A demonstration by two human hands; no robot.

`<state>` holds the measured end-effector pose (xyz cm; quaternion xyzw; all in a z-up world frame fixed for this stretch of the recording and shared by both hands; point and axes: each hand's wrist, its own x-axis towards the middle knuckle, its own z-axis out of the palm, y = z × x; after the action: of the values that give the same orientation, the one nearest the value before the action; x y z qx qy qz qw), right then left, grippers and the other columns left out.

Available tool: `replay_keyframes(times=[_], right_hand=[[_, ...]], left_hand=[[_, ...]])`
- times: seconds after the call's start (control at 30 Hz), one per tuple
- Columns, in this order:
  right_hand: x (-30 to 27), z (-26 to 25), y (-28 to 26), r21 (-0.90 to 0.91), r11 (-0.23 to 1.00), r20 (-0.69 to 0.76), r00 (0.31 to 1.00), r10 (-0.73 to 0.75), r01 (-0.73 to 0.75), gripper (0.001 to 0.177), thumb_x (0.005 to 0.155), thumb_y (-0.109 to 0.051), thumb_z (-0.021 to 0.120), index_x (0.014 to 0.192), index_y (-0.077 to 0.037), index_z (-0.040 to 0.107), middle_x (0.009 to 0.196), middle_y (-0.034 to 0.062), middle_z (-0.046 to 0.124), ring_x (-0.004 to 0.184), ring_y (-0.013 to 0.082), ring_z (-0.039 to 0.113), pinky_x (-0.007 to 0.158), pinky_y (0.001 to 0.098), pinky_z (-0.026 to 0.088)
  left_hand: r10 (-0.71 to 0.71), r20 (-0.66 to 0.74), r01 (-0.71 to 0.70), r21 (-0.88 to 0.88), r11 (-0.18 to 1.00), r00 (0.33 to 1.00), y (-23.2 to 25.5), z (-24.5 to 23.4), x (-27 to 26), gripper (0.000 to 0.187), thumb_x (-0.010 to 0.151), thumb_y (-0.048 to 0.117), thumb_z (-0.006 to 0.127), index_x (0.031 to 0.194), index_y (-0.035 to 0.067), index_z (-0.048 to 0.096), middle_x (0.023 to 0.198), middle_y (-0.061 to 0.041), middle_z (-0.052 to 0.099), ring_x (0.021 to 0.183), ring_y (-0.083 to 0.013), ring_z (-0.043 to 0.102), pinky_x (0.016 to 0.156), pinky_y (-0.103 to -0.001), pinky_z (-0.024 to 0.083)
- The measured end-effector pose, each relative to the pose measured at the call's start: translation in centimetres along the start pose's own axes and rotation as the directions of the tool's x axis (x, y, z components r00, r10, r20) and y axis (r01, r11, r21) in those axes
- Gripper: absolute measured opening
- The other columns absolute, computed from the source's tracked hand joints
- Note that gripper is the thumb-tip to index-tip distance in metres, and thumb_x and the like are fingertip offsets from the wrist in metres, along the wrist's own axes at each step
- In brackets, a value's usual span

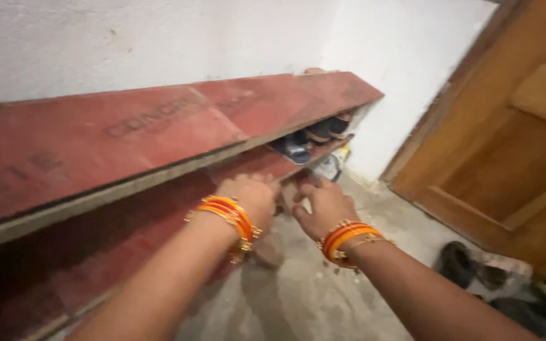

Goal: The person repeatedly picks up various shoes and sandals from a cluttered floor and places them onto a multi-tiered wooden shoe rack. The person handles multiple pairs of footwear, moving them from the floor to the shelves.

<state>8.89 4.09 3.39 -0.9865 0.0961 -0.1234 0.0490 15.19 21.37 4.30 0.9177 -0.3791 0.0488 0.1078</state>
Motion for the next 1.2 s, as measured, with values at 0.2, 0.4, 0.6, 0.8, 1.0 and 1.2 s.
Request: replay_keyframes(times=[0.2, 0.4, 0.6, 0.8, 1.0, 1.2], right_hand=[[0.1, -2.1, 3.2, 0.122, 0.991, -0.076, 0.996, -0.042, 0.051, 0.023, 0.082, -0.033, 0.072, 0.101, -0.020, 0.077, 0.121, 0.0110, 0.063, 0.117, 0.0334, 0.060, 0.100, 0.0486, 0.047], [0.2, -1.1, 7.7, 0.210, 0.977, -0.152, 0.988, -0.002, 0.034, 0.021, 0.080, -0.032, 0.075, 0.097, -0.021, 0.078, 0.117, 0.0102, 0.065, 0.116, 0.0327, 0.061, 0.098, 0.0477, 0.049], [0.1, 3.2, 11.8, 0.336, 0.942, -0.130, 0.989, 0.071, -0.023, 0.024, 0.078, -0.032, 0.077, 0.099, -0.020, 0.077, 0.118, 0.0108, 0.065, 0.115, 0.0334, 0.061, 0.096, 0.0479, 0.051], [2.8, 7.2, 14.0, 0.481, 0.877, -0.170, 0.982, 0.083, 0.009, 0.024, 0.076, -0.028, 0.080, 0.096, -0.017, 0.077, 0.111, 0.0142, 0.067, 0.109, 0.0348, 0.064, 0.094, 0.0455, 0.052], [4.9, 12.3, 13.6, 0.576, 0.809, -0.249, 0.968, 0.036, 0.118, 0.022, 0.072, -0.020, 0.080, 0.093, -0.015, 0.078, 0.101, 0.0154, 0.070, 0.101, 0.0358, 0.066, 0.090, 0.0445, 0.053], [5.6, 15.9, 13.0, 0.647, 0.754, -0.236, 0.970, 0.057, 0.114, 0.013, 0.078, -0.021, 0.077, 0.089, -0.014, 0.078, 0.099, 0.0151, 0.072, 0.097, 0.0344, 0.069, 0.087, 0.0435, 0.054]], left_hand=[[-0.088, 0.047, 0.084, 0.080, 0.993, 0.995, 2.1, -2.8, -1.2, 0.055, 0.081, 0.033, 0.077, 0.132, 0.019, 0.060, 0.133, -0.013, 0.059, 0.126, -0.0342, 0.056, 0.103, -0.049, 0.049], [-0.183, -0.001, 0.182, 0.087, 0.979, 0.983, 5.9, -1.7, -0.6, 0.059, 0.081, 0.030, 0.075, 0.136, 0.018, 0.057, 0.133, -0.014, 0.058, 0.124, -0.0349, 0.057, 0.102, -0.049, 0.050], [-0.265, -0.091, 0.268, 0.015, 0.963, 0.960, 7.5, 2.0, 1.7, 0.071, 0.078, 0.017, 0.070, 0.146, 0.019, 0.050, 0.134, -0.016, 0.057, 0.123, -0.0366, 0.057, 0.100, -0.048, 0.050], [-0.306, -0.054, 0.309, 0.061, 0.949, 0.950, 9.0, 5.1, 4.6, 0.064, 0.078, 0.020, 0.072, 0.138, 0.011, 0.053, 0.144, -0.019, 0.051, 0.123, -0.0385, 0.057, 0.100, -0.049, 0.050], [-0.371, 0.018, 0.367, 0.103, 0.924, 0.929, 9.4, 7.8, 6.7, 0.041, 0.083, 0.024, 0.071, 0.122, 0.012, 0.064, 0.145, -0.020, 0.051, 0.125, -0.0392, 0.057, 0.102, -0.051, 0.048], [-0.427, 0.052, 0.423, 0.072, 0.903, 0.903, 8.1, 10.9, 7.9, 0.045, 0.079, 0.025, 0.074, 0.121, 0.011, 0.064, 0.146, -0.017, 0.051, 0.126, -0.0373, 0.057, 0.103, -0.047, 0.049]])
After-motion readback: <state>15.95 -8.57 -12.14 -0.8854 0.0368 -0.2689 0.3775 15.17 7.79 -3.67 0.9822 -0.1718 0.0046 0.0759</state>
